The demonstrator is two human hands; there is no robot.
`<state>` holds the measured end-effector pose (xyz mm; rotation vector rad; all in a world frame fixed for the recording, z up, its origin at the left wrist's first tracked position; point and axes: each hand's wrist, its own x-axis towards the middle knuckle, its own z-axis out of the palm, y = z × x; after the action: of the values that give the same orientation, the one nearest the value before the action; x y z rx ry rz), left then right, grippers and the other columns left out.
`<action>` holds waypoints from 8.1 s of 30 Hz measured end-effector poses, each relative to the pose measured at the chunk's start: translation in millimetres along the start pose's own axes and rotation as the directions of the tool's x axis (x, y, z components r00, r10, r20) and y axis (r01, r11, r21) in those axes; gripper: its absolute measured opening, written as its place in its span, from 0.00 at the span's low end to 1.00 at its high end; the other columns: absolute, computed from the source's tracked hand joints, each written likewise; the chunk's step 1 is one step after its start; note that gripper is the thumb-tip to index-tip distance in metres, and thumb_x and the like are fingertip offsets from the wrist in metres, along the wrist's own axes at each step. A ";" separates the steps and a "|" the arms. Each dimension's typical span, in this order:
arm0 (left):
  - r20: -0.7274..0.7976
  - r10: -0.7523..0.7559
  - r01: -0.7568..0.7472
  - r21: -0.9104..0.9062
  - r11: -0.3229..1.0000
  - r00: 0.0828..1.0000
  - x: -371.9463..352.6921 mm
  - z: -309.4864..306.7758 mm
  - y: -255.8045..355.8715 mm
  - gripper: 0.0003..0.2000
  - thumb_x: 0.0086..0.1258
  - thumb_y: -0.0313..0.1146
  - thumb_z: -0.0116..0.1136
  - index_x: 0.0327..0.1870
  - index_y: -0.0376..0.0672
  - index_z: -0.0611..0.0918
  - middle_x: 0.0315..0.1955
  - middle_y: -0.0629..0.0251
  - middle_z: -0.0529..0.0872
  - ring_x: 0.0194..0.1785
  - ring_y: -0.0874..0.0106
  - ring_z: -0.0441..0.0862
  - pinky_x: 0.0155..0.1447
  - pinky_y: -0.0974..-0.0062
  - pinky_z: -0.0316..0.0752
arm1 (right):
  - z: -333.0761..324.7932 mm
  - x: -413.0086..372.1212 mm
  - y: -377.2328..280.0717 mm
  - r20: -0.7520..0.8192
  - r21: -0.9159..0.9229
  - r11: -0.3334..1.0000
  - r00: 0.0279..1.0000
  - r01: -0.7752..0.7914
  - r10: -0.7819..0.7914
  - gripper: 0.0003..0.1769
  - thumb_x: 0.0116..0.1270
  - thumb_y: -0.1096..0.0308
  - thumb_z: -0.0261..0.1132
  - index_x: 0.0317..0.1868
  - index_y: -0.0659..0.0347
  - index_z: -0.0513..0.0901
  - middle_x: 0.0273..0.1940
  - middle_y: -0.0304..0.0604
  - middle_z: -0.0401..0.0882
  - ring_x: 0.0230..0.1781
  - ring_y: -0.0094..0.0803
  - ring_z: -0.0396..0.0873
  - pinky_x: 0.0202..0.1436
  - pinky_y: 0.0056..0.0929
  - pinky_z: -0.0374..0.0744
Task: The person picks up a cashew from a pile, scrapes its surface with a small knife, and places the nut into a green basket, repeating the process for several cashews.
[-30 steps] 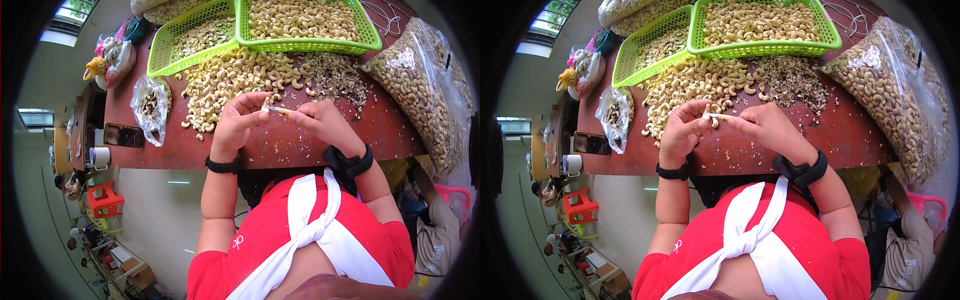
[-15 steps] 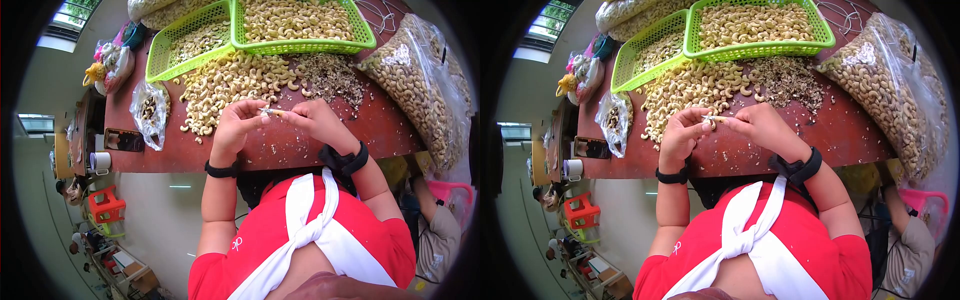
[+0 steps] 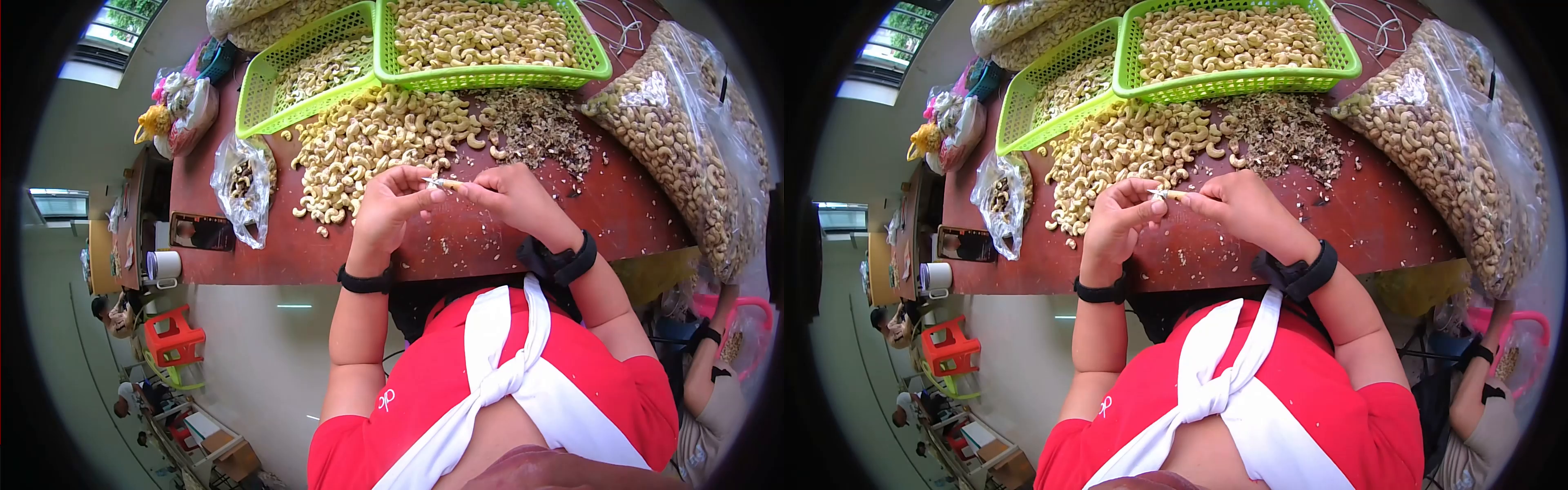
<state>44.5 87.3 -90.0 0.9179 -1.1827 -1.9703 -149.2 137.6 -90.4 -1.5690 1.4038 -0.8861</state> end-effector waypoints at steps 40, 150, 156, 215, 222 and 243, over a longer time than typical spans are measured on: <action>-0.255 0.163 -0.224 -0.233 0.946 0.953 -0.5 24.1 -10.2 0.13 0.61 0.21 0.48 0.47 0.29 0.72 0.37 0.51 0.79 0.42 0.62 0.79 0.43 0.71 0.80 | 2.7 9.4 1.1 -0.024 0.037 0.996 0.997 0.076 -0.075 0.20 0.59 0.58 0.59 0.19 0.67 0.74 0.11 0.44 0.63 0.12 0.23 0.59 0.16 0.28 0.61; -0.348 0.167 -0.302 -0.378 0.875 0.922 0.3 34.8 -13.3 0.07 0.61 0.21 0.50 0.40 0.33 0.73 0.34 0.57 0.78 0.43 0.61 0.79 0.42 0.68 0.80 | 6.2 7.4 4.4 -0.035 0.051 0.996 0.997 0.068 -0.066 0.20 0.61 0.59 0.56 0.18 0.66 0.73 0.10 0.41 0.62 0.12 0.21 0.58 0.16 0.27 0.60; -0.374 0.160 -0.305 -0.370 0.878 0.913 1.9 34.0 -16.6 0.06 0.60 0.21 0.50 0.38 0.33 0.73 0.31 0.58 0.79 0.38 0.67 0.80 0.39 0.70 0.80 | 5.4 8.1 3.1 -0.032 0.031 0.998 0.998 0.061 -0.060 0.20 0.60 0.58 0.57 0.19 0.67 0.74 0.10 0.42 0.63 0.12 0.24 0.60 0.16 0.28 0.60; -0.181 0.002 -0.089 -0.474 0.876 0.983 9.1 23.3 -15.8 0.10 0.62 0.21 0.50 0.44 0.37 0.71 0.38 0.55 0.78 0.42 0.64 0.79 0.45 0.70 0.79 | -5.9 2.1 7.7 -0.030 0.124 0.992 0.999 0.028 -0.024 0.19 0.60 0.59 0.58 0.19 0.68 0.74 0.10 0.38 0.61 0.14 0.18 0.57 0.16 0.25 0.59; -0.220 0.094 -0.186 -0.448 0.874 0.971 7.8 30.3 -17.8 0.12 0.60 0.21 0.52 0.45 0.38 0.71 0.37 0.55 0.78 0.47 0.58 0.77 0.47 0.66 0.79 | -2.0 3.9 11.4 -0.049 0.133 0.989 0.997 0.064 -0.058 0.19 0.60 0.59 0.59 0.20 0.68 0.75 0.11 0.39 0.62 0.14 0.18 0.58 0.16 0.25 0.60; -0.288 0.199 -0.299 -0.361 0.884 0.937 8.2 37.7 -23.9 0.11 0.60 0.20 0.53 0.43 0.39 0.71 0.37 0.52 0.79 0.45 0.58 0.78 0.43 0.67 0.81 | -1.9 1.7 11.8 -0.049 0.144 0.988 0.998 0.049 -0.042 0.19 0.60 0.58 0.57 0.22 0.67 0.76 0.11 0.40 0.64 0.14 0.20 0.61 0.17 0.25 0.62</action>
<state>4.9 106.7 -100.5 0.7233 -0.6823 -1.7387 -155.5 135.3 -100.4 -1.4842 1.3090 -1.0342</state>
